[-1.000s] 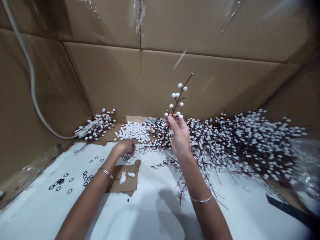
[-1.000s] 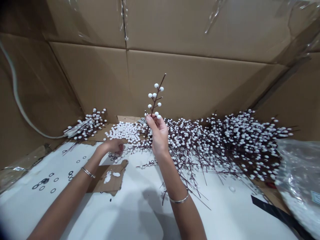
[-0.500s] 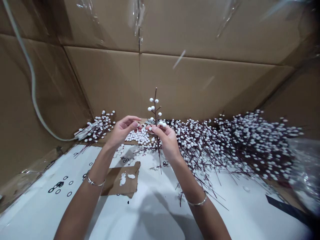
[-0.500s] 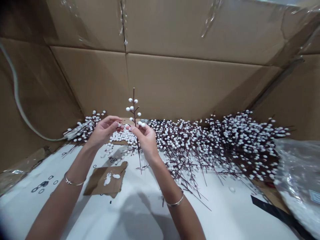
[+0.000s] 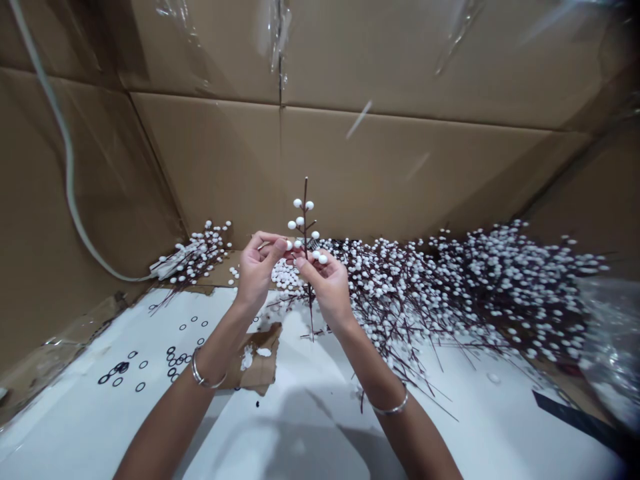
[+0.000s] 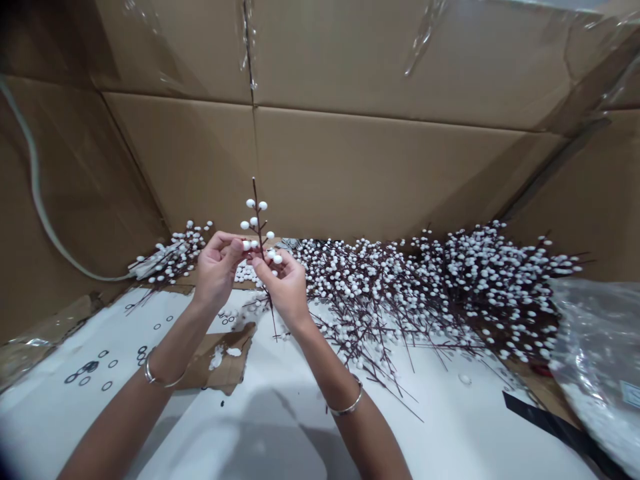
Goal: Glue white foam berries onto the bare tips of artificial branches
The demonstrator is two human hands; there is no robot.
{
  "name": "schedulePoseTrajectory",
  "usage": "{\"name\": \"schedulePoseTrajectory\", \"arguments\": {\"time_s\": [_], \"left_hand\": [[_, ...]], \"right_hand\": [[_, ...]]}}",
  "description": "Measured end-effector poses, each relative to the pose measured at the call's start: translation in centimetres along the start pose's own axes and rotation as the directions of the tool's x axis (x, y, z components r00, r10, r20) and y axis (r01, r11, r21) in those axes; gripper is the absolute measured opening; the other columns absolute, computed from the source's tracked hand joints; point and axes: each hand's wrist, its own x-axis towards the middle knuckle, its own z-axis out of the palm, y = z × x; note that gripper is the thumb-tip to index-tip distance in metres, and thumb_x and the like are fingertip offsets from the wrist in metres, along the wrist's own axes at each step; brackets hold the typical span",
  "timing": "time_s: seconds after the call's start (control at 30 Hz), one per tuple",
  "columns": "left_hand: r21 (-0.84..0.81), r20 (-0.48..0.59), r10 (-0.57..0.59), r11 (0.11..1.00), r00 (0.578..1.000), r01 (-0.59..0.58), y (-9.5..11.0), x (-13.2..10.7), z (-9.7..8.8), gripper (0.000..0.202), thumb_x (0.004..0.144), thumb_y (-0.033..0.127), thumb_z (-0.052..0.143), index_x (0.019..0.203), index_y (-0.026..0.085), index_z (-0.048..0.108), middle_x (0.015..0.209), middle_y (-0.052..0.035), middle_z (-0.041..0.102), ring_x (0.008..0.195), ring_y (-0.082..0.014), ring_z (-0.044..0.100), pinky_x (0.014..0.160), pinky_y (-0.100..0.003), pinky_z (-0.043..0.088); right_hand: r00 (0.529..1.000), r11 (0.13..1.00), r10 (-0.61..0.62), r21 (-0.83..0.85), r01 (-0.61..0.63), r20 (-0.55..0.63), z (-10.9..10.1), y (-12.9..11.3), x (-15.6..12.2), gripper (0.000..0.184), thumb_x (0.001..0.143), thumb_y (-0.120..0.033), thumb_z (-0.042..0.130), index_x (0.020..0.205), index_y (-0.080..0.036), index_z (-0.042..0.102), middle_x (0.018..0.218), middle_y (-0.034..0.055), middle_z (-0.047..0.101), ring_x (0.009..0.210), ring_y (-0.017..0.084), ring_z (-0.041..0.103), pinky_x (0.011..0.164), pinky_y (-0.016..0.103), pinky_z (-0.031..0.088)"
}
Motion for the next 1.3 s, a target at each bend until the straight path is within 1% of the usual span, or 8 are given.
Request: {"name": "schedulePoseTrajectory", "arguments": {"time_s": [0.07, 0.13, 0.4, 0.63, 0.9, 1.0, 1.1, 1.3], "left_hand": [[0.009, -0.005, 0.004, 1.000, 1.000, -0.003, 0.0, 0.0, 0.2, 0.030, 0.077, 0.044, 0.076, 0.082, 0.020, 0.059, 0.083, -0.0018, 0.072, 0.073, -0.0133, 0.070, 0.069, -0.024, 0.056], [0.009, -0.004, 0.005, 1.000, 1.000, -0.005, 0.0, -0.1, 0.2, 0.032, 0.076, 0.044, 0.077, 0.081, 0.020, 0.057, 0.084, -0.0019, 0.072, 0.073, -0.0135, 0.070, 0.068, -0.024, 0.056], [0.000, 0.027, 0.011, 1.000, 1.000, -0.011, 0.0, -0.2, 0.3, 0.029, 0.078, 0.040, 0.076, 0.080, 0.019, 0.057, 0.081, -0.0012, 0.072, 0.074, -0.0130, 0.070, 0.070, -0.024, 0.056], [0.038, 0.000, 0.007, 0.999, 1.000, -0.007, 0.1, -0.5, 0.6, 0.031, 0.077, 0.042, 0.076, 0.079, 0.019, 0.056, 0.077, -0.0007, 0.071, 0.072, -0.0134, 0.070, 0.071, -0.025, 0.056], [0.051, -0.033, 0.070, 0.996, 0.997, -0.068, 0.0, -0.8, 1.0, 0.028, 0.077, 0.040, 0.077, 0.078, 0.019, 0.058, 0.079, -0.0011, 0.071, 0.074, -0.0130, 0.070, 0.070, -0.023, 0.055], [0.053, -0.023, 0.094, 0.994, 0.995, -0.093, 0.3, -0.8, 1.1, 0.025, 0.078, 0.037, 0.077, 0.078, 0.019, 0.059, 0.080, -0.0011, 0.072, 0.073, -0.0120, 0.070, 0.069, -0.022, 0.055], [0.074, -0.003, 0.095, 0.993, 0.995, -0.095, 0.7, -0.8, 1.1, 0.024, 0.077, 0.037, 0.077, 0.079, 0.020, 0.060, 0.082, -0.0018, 0.073, 0.073, -0.0128, 0.070, 0.068, -0.023, 0.056], [0.073, 0.058, 0.096, 0.992, 0.994, -0.100, 1.1, -0.6, 0.7, 0.020, 0.079, 0.035, 0.076, 0.081, 0.019, 0.063, 0.084, -0.0028, 0.074, 0.076, -0.0135, 0.071, 0.069, -0.023, 0.056]], "right_hand": [[1.000, 1.000, 0.001, -0.018, -0.002, -0.023, 0.0, 0.1, 0.0, 0.021, 0.072, -0.037, 0.075, 0.075, -0.020, 0.062, 0.073, -0.0025, 0.064, 0.071, 0.013, 0.061, 0.067, 0.025, 0.048], [1.000, 1.000, -0.002, -0.017, 0.002, -0.029, 0.0, 0.1, 0.0, 0.022, 0.072, -0.038, 0.075, 0.075, -0.020, 0.061, 0.072, -0.0027, 0.062, 0.069, 0.012, 0.059, 0.067, 0.025, 0.048], [0.999, 0.999, -0.003, 0.033, 0.004, -0.032, 0.1, 0.2, 0.0, 0.022, 0.073, -0.035, 0.075, 0.071, -0.021, 0.058, 0.077, -0.0014, 0.064, 0.077, 0.014, 0.062, 0.075, 0.027, 0.050], [0.995, 1.000, -0.019, 0.021, 0.021, -0.101, 0.4, 0.6, -0.2, 0.026, 0.072, -0.037, 0.074, 0.072, -0.021, 0.054, 0.078, -0.0014, 0.063, 0.079, 0.014, 0.062, 0.077, 0.027, 0.051], [0.983, 0.998, -0.064, 0.002, 0.065, -0.171, 1.2, 0.3, -1.0, 0.024, 0.075, -0.034, 0.073, 0.071, -0.021, 0.053, 0.078, -0.0012, 0.063, 0.079, 0.013, 0.062, 0.076, 0.026, 0.052], [0.985, 0.998, -0.045, 0.037, 0.052, -0.166, 1.3, 0.1, -1.0, 0.025, 0.075, -0.033, 0.073, 0.070, -0.021, 0.052, 0.080, -0.0009, 0.064, 0.081, 0.014, 0.063, 0.079, 0.027, 0.053], [0.989, 0.999, -0.024, 0.032, 0.029, -0.146, 1.2, -0.2, -0.9, 0.025, 0.073, -0.034, 0.074, 0.071, -0.021, 0.052, 0.081, -0.0006, 0.065, 0.082, 0.015, 0.064, 0.079, 0.028, 0.053], [0.995, 0.998, -0.005, 0.066, 0.012, -0.101, 1.0, -0.5, -0.8, 0.025, 0.073, -0.032, 0.075, 0.070, -0.021, 0.053, 0.075, -0.0021, 0.063, 0.079, 0.014, 0.065, 0.080, 0.029, 0.054]]}}
